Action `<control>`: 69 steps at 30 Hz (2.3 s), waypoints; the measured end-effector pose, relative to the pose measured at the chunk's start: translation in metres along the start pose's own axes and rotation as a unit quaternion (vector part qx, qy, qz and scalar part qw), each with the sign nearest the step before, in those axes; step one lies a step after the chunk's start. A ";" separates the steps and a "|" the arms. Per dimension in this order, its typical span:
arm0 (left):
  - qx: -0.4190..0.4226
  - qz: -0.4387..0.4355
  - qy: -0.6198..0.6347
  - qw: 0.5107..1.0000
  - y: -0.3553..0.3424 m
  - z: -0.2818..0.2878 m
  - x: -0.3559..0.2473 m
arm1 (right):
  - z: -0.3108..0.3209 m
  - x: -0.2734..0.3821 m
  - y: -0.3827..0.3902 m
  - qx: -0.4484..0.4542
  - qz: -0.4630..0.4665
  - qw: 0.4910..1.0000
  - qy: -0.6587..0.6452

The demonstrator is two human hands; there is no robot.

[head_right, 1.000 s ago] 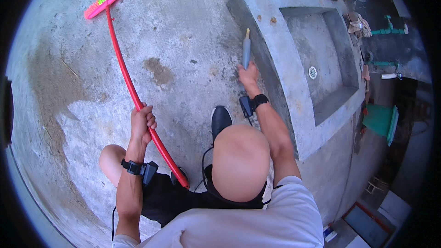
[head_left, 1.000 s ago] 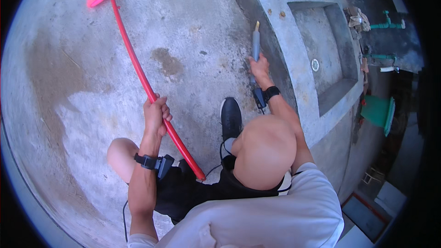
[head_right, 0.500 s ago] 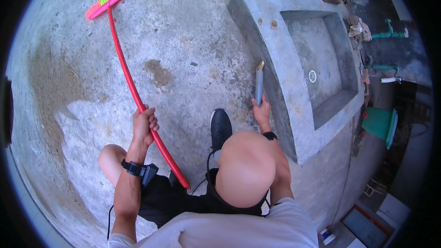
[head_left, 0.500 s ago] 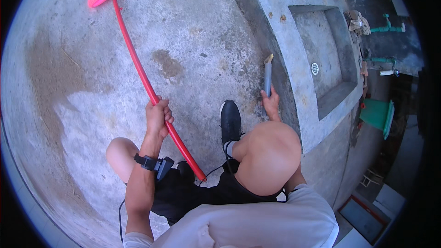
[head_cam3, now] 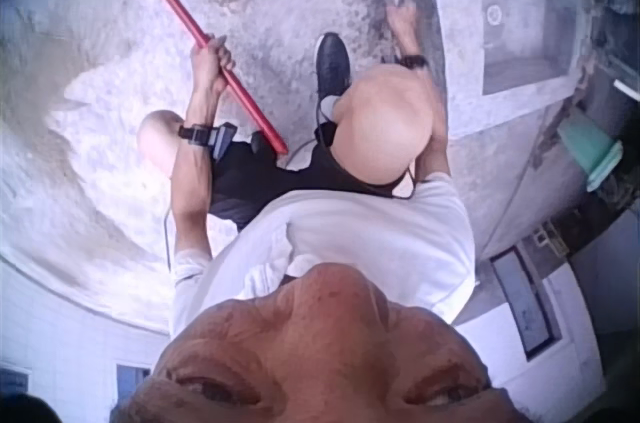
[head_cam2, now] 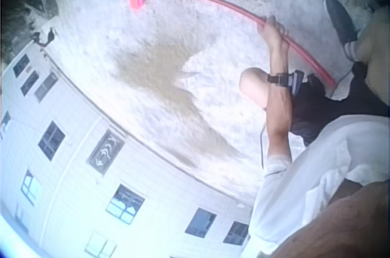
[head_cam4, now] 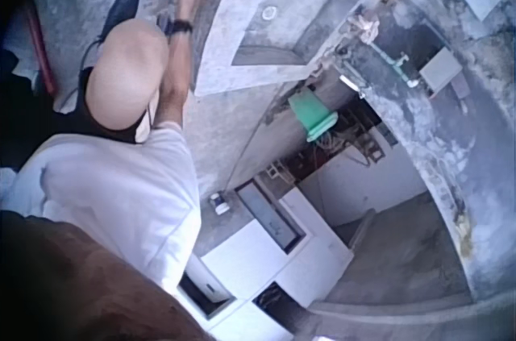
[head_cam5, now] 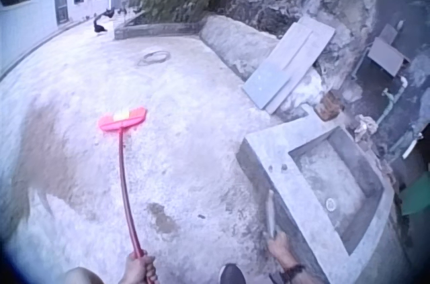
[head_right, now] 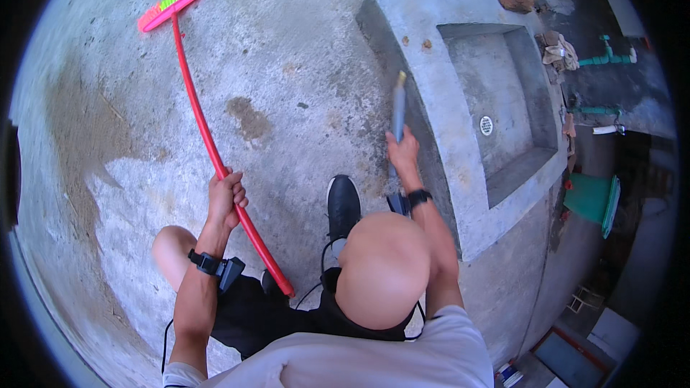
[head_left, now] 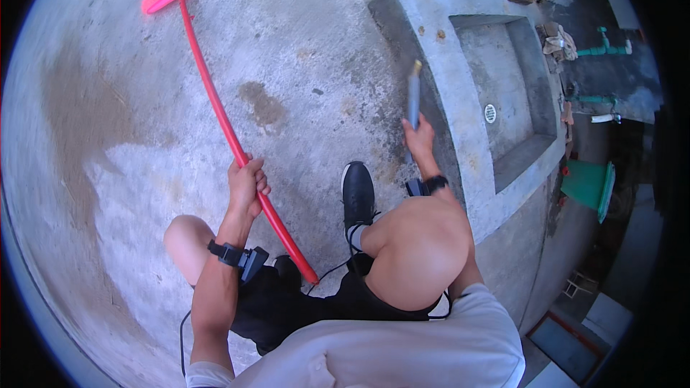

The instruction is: Sweeping and cleaning a concrete floor in an outdoor area.

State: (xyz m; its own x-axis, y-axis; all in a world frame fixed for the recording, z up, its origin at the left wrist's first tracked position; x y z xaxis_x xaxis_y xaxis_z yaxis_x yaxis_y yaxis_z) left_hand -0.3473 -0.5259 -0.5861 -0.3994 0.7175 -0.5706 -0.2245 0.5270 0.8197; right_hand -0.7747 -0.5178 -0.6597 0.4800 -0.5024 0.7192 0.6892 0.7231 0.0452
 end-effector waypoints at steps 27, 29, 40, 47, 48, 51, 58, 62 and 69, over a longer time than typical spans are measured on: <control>-0.005 0.013 0.008 1.000 0.009 -0.002 -0.005 | -0.092 0.057 -0.087 0.095 -0.090 0.976 -0.177; 0.001 0.020 0.000 1.000 0.006 -0.009 -0.005 | -0.101 0.070 -0.123 0.107 -0.087 0.982 -0.128; -0.026 0.021 0.001 0.999 0.014 0.006 -0.010 | -0.125 0.104 -0.108 0.098 -0.123 0.959 -0.236; -0.004 0.021 0.005 1.000 0.011 -0.005 -0.003 | -0.159 0.125 -0.174 0.041 -0.110 0.986 -0.119; -0.019 0.031 0.006 0.999 0.009 0.004 -0.003 | -0.164 0.127 -0.154 0.053 -0.124 0.976 -0.171; -0.007 0.023 0.023 0.999 0.016 0.000 -0.012 | -0.119 0.119 -0.115 0.099 -0.109 0.977 -0.155; -0.003 0.030 0.032 0.999 0.016 -0.003 -0.013 | -0.034 0.036 -0.002 0.028 -0.118 0.953 -0.277; -0.007 0.028 0.025 0.999 0.016 -0.002 -0.013 | -0.049 0.056 -0.043 0.066 -0.054 0.959 -0.271; -0.016 0.027 0.012 0.999 0.012 0.000 -0.006 | -0.122 0.183 -0.118 0.114 -0.088 0.960 -0.240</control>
State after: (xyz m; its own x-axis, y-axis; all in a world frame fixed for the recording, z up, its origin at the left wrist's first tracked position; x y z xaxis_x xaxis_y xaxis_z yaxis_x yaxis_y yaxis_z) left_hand -0.3475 -0.5234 -0.5732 -0.4338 0.7330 -0.5240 -0.2299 0.4723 0.8509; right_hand -0.7015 -0.7530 -0.6178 0.0246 -0.3901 0.9204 0.5747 0.7589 0.3063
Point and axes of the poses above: each hand's wrist, its own y-axis away from the middle knuckle, its own z-axis out of the back of the hand, x = y × z, the point moved 5 cm from there along -y, towards the middle knuckle, and after that the axes turned 14 degrees about -x, right-handed, at the moved point
